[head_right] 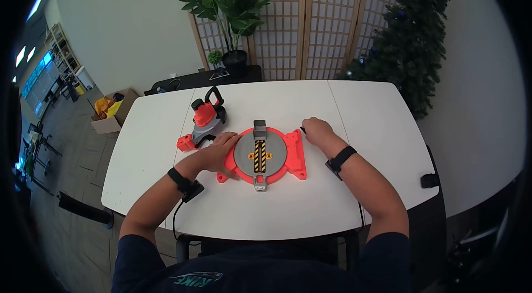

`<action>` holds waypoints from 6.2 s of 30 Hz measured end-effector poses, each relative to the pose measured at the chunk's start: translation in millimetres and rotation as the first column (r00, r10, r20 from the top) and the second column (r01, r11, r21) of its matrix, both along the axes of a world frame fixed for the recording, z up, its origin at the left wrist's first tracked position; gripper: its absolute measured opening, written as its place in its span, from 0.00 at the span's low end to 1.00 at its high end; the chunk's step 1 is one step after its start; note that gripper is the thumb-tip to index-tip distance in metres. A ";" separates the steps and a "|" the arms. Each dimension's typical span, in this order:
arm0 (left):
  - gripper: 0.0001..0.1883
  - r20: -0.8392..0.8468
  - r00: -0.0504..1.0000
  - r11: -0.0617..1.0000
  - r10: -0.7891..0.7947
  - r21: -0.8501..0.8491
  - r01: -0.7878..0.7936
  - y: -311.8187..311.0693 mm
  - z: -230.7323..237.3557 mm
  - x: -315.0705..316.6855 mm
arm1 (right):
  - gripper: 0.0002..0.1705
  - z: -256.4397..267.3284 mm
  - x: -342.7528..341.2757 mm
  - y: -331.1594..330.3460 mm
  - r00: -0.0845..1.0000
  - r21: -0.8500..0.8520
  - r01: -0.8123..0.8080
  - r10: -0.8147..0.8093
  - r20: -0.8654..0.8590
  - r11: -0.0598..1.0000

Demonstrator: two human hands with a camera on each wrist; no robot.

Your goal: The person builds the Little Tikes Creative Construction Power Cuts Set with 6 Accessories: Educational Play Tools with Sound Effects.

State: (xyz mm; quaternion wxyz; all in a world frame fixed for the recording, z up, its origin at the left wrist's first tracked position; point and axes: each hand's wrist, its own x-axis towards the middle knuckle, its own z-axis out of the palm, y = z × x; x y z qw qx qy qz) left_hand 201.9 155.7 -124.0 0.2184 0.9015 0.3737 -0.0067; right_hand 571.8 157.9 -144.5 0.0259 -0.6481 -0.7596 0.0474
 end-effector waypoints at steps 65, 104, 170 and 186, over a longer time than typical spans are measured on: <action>0.65 0.169 0.986 0.999 -0.005 0.040 -0.002 -10.0 -13.1 5.6 | 0.59 25.2 -49.3 -44.0 0.815 0.053 -0.473 0.459 -0.354 0.880; 0.65 0.157 0.988 0.998 -0.005 0.057 -0.004 -9.9 -14.6 5.4 | 0.57 25.3 -49.8 -44.4 0.823 -0.005 -0.468 0.434 -0.367 0.884; 0.62 0.087 0.995 0.998 0.050 0.032 -0.053 -2.7 12.3 -16.8 | 0.59 31.8 -25.5 -45.9 0.877 -0.097 -0.430 0.390 -0.282 0.897; 0.58 0.133 0.988 0.997 0.081 0.009 -0.083 -6.8 -1.0 -10.2 | 0.58 33.5 -41.8 -52.7 0.886 -0.099 -0.355 0.301 -0.351 0.930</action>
